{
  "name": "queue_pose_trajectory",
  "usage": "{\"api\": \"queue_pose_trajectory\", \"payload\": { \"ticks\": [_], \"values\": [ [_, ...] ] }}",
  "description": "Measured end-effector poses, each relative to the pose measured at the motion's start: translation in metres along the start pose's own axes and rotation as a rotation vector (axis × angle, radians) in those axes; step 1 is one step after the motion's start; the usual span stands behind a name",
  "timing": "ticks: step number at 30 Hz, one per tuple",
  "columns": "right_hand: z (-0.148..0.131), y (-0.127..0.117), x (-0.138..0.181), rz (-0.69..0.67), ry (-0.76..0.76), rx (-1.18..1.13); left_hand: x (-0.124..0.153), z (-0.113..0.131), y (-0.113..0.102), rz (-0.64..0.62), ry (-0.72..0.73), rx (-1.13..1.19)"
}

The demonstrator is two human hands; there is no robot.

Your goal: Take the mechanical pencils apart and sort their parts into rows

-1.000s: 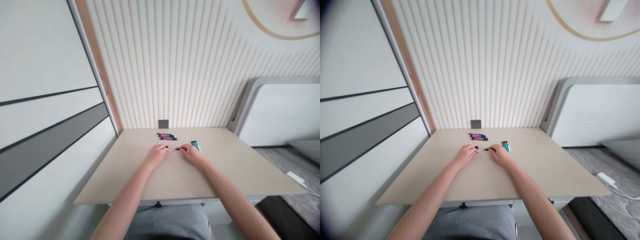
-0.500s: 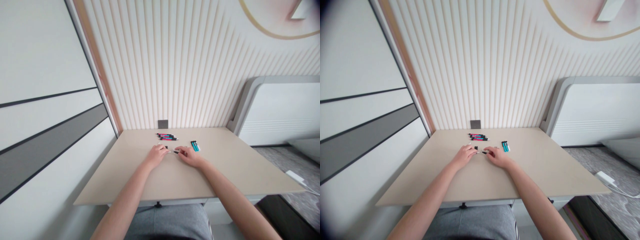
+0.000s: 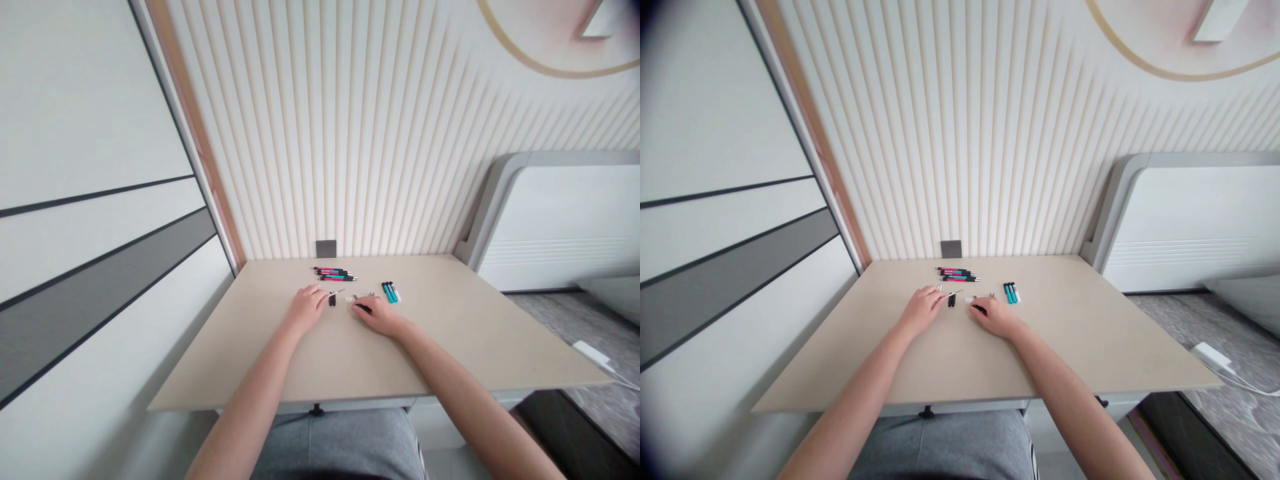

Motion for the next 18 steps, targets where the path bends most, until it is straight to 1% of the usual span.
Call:
{"api": "queue_pose_trajectory", "payload": {
  "ticks": [3,4,6,9,11,15,18],
  "values": [
    [-0.001,-0.001,0.000,-0.012,0.009,0.007,0.001,-0.018,-0.008,0.132,-0.234,0.022],
    [-0.001,-0.001,0.000,-0.017,0.012,0.004,0.001,-0.023,-0.010,0.147,-0.275,0.032],
    [-0.003,-0.001,0.000,-0.029,0.017,-0.008,0.003,-0.029,-0.011,0.153,-0.302,0.052],
    [-0.005,-0.002,0.000,-0.046,0.006,-0.024,0.003,-0.029,-0.009,0.140,-0.276,0.097],
    [-0.005,-0.002,0.000,-0.047,-0.006,-0.024,0.002,-0.023,-0.007,0.111,-0.220,0.158],
    [-0.005,0.000,-0.001,-0.031,-0.024,-0.009,0.000,-0.007,0.000,-0.005,-0.055,0.299],
    [-0.004,0.001,-0.001,-0.027,-0.038,-0.019,0.001,0.003,0.003,-0.069,0.014,0.340]
  ]
}}
Point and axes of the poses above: each hand's wrist, its own x-axis away from the middle knuckle, its own y-axis out of the palm, z = x × y, the point moved 1 cm from there along -x, towards the middle knuckle, and after that the axes turned 9 degrees about x, right-handed, at the moved point
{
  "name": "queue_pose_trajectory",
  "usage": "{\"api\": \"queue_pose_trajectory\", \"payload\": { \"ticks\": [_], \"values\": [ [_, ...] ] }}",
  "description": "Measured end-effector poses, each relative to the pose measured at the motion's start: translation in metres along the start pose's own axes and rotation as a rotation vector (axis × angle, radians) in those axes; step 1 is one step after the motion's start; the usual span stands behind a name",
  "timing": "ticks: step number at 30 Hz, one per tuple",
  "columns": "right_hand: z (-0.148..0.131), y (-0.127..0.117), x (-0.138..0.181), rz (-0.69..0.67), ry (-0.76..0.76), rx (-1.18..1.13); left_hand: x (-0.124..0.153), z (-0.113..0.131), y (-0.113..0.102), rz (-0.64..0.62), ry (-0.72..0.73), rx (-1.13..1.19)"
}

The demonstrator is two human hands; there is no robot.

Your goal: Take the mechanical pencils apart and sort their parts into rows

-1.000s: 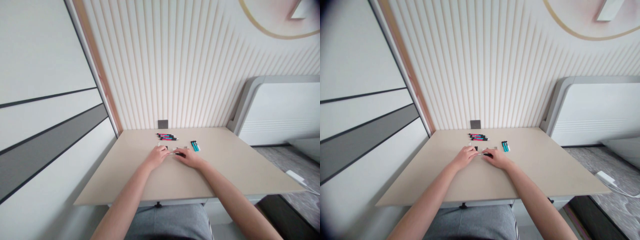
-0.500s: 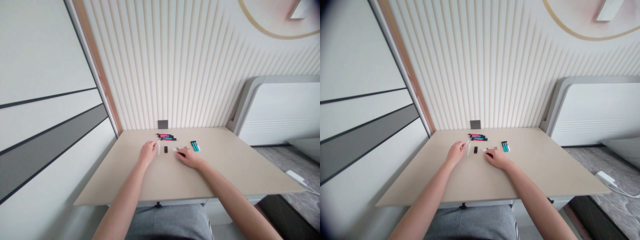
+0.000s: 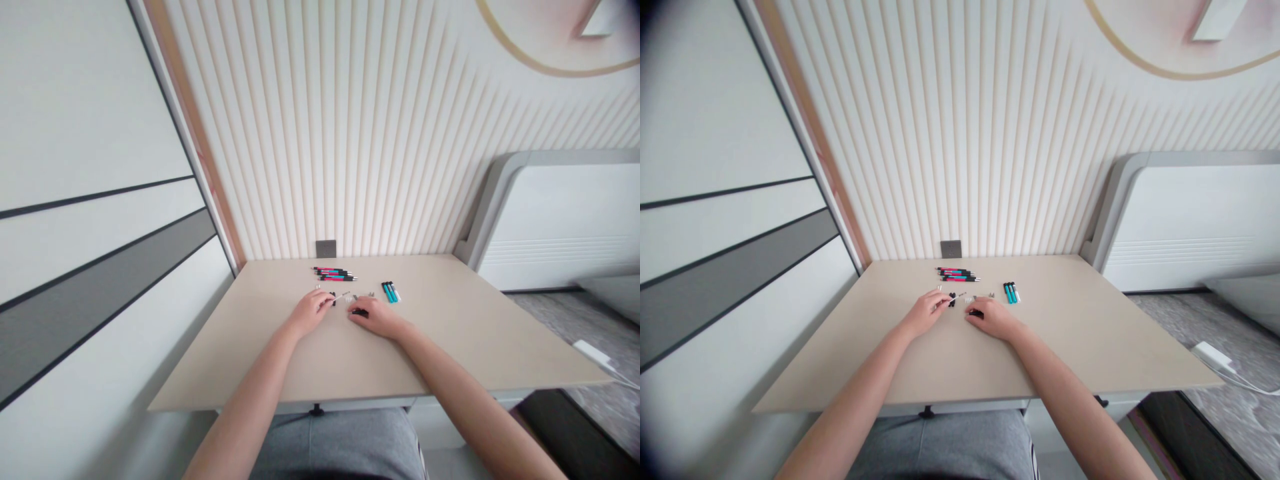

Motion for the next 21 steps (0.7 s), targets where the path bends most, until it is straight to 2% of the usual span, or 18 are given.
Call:
{"api": "queue_pose_trajectory", "payload": {
  "ticks": [7,14,21],
  "values": [
    [-0.0011,-0.0004,0.0001,0.022,0.057,-0.066,0.0028,0.0072,0.0036,-0.105,0.070,0.005],
    [-0.0047,-0.0020,-0.0018,0.103,0.053,-0.148,0.0036,0.0086,0.0060,-0.136,0.077,0.005],
    [-0.0062,0.0007,-0.0029,0.137,0.122,-0.150,0.0044,0.0075,0.0074,-0.149,0.066,0.006]
  ]
}}
Point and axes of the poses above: each hand's wrist, its own x-axis away from the middle knuckle, its own y-axis out of the palm, z = x × y, the point moved 1 cm from there along -x, towards the middle knuckle, and after that the axes turned 9 degrees about x, right-handed, at the moved point
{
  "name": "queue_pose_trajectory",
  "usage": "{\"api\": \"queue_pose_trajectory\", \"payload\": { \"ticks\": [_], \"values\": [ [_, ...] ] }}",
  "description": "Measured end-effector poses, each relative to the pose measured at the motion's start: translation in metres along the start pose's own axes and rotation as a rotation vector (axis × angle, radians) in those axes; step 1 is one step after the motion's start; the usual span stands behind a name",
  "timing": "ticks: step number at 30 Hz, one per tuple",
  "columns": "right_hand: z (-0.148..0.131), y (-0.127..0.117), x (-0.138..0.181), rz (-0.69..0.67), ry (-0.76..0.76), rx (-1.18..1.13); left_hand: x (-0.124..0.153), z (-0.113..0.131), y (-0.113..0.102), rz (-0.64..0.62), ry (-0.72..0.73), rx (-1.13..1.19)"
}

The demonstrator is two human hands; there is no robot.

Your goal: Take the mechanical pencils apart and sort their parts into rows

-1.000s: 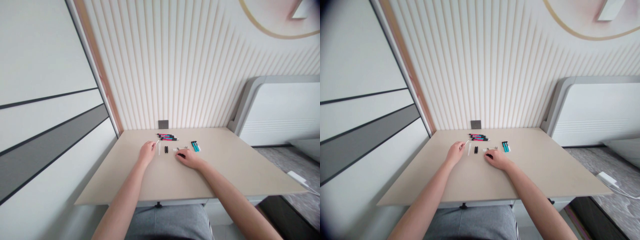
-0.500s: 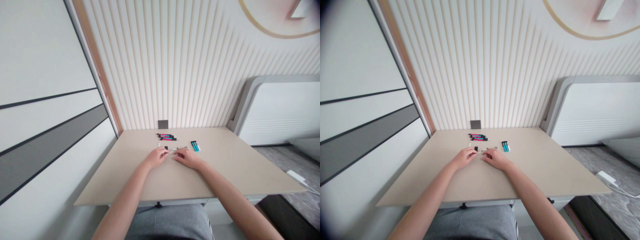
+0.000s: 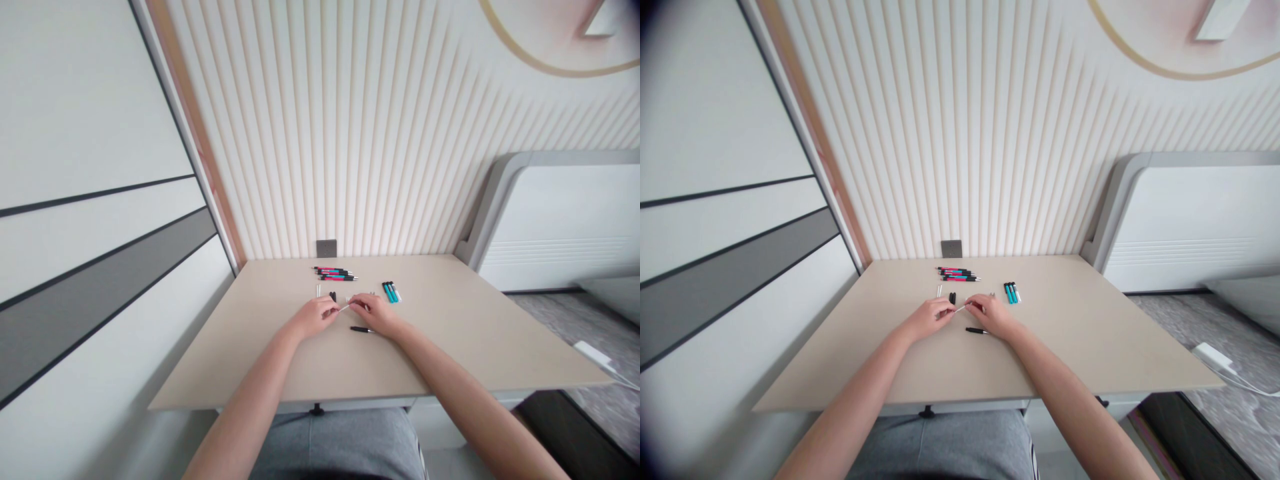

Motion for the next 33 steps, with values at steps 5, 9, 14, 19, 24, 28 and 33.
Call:
{"api": "queue_pose_trajectory", "payload": {
  "ticks": [5,9,14,19,24,28,33],
  "values": [
    [0.003,-0.005,-0.001,0.126,0.063,0.055,-0.002,-0.005,-0.003,0.101,-0.082,-0.058],
    [0.012,-0.013,-0.001,0.172,0.181,0.167,-0.001,-0.020,-0.014,0.335,-0.298,-0.138],
    [0.021,-0.016,0.002,0.076,0.257,0.335,0.006,-0.036,-0.022,0.388,-0.519,-0.216],
    [0.026,-0.010,0.004,-0.058,0.273,0.447,0.009,-0.041,-0.021,0.351,-0.604,-0.262],
    [0.026,-0.005,0.004,-0.073,0.302,0.528,0.009,-0.042,-0.018,0.304,-0.578,-0.259],
    [0.026,-0.003,0.003,-0.071,0.320,0.543,0.009,-0.041,-0.016,0.257,-0.542,-0.248],
    [0.026,-0.007,0.003,-0.065,0.324,0.469,0.011,-0.041,-0.015,0.206,-0.473,-0.260]
  ]
}}
Point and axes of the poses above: each hand's wrist, its own x-axis away from the middle knuckle, its own y-axis out of the palm, z = x × y, the point moved 1 cm from there along -x, towards the middle knuckle, and after that the axes turned 9 degrees about x, right-handed, at the moved point
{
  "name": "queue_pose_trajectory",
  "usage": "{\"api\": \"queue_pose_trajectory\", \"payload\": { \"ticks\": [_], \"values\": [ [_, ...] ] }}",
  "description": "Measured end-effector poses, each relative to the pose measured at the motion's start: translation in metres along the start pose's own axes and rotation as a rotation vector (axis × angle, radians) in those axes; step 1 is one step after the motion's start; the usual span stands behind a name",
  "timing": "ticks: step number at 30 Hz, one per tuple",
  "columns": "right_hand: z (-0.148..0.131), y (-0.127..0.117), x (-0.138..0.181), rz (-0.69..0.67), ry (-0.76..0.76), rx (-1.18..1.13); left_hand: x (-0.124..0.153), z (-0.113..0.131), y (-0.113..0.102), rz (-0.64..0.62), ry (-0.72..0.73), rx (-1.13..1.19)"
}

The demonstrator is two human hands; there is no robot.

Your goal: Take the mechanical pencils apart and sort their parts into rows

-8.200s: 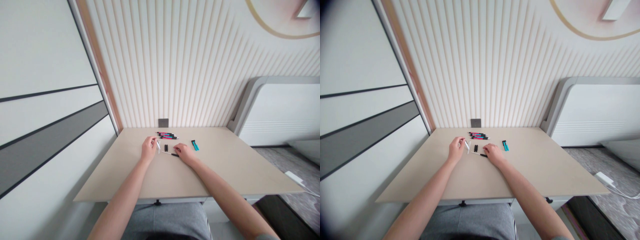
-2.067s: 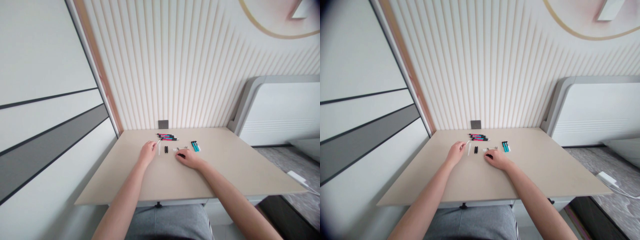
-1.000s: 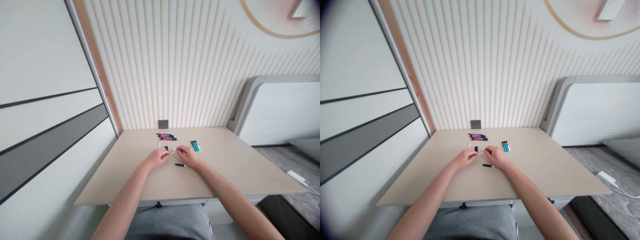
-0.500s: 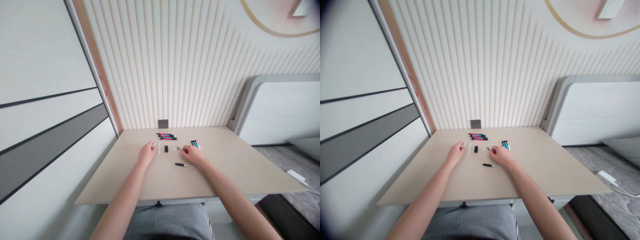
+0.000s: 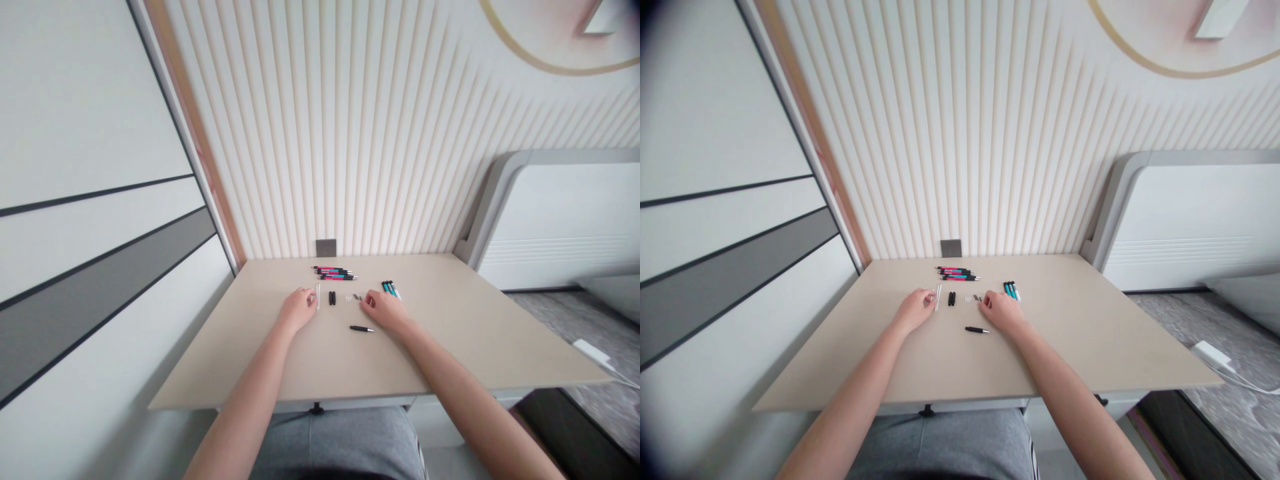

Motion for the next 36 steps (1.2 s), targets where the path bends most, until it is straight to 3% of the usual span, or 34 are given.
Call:
{"api": "queue_pose_trajectory", "payload": {
  "ticks": [8,16,36],
  "values": [
    [-0.003,-0.002,-0.001,-0.072,0.056,0.041,-0.001,-0.002,0.002,-0.045,-0.009,-0.100],
    [-0.007,0.002,-0.004,-0.061,0.118,0.102,0.000,0.003,0.001,-0.044,-0.023,-0.133],
    [-0.010,0.001,-0.006,-0.082,0.075,0.114,-0.003,-0.002,0.007,-0.004,-0.017,-0.055]
  ]
}}
Point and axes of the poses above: each hand's wrist, its own x-axis away from the middle knuckle, its own y-axis out of the palm, z = x × y, the point moved 1 cm from there along -x, towards the middle knuckle, and after that the axes turned 9 degrees about x, right-handed, at the moved point
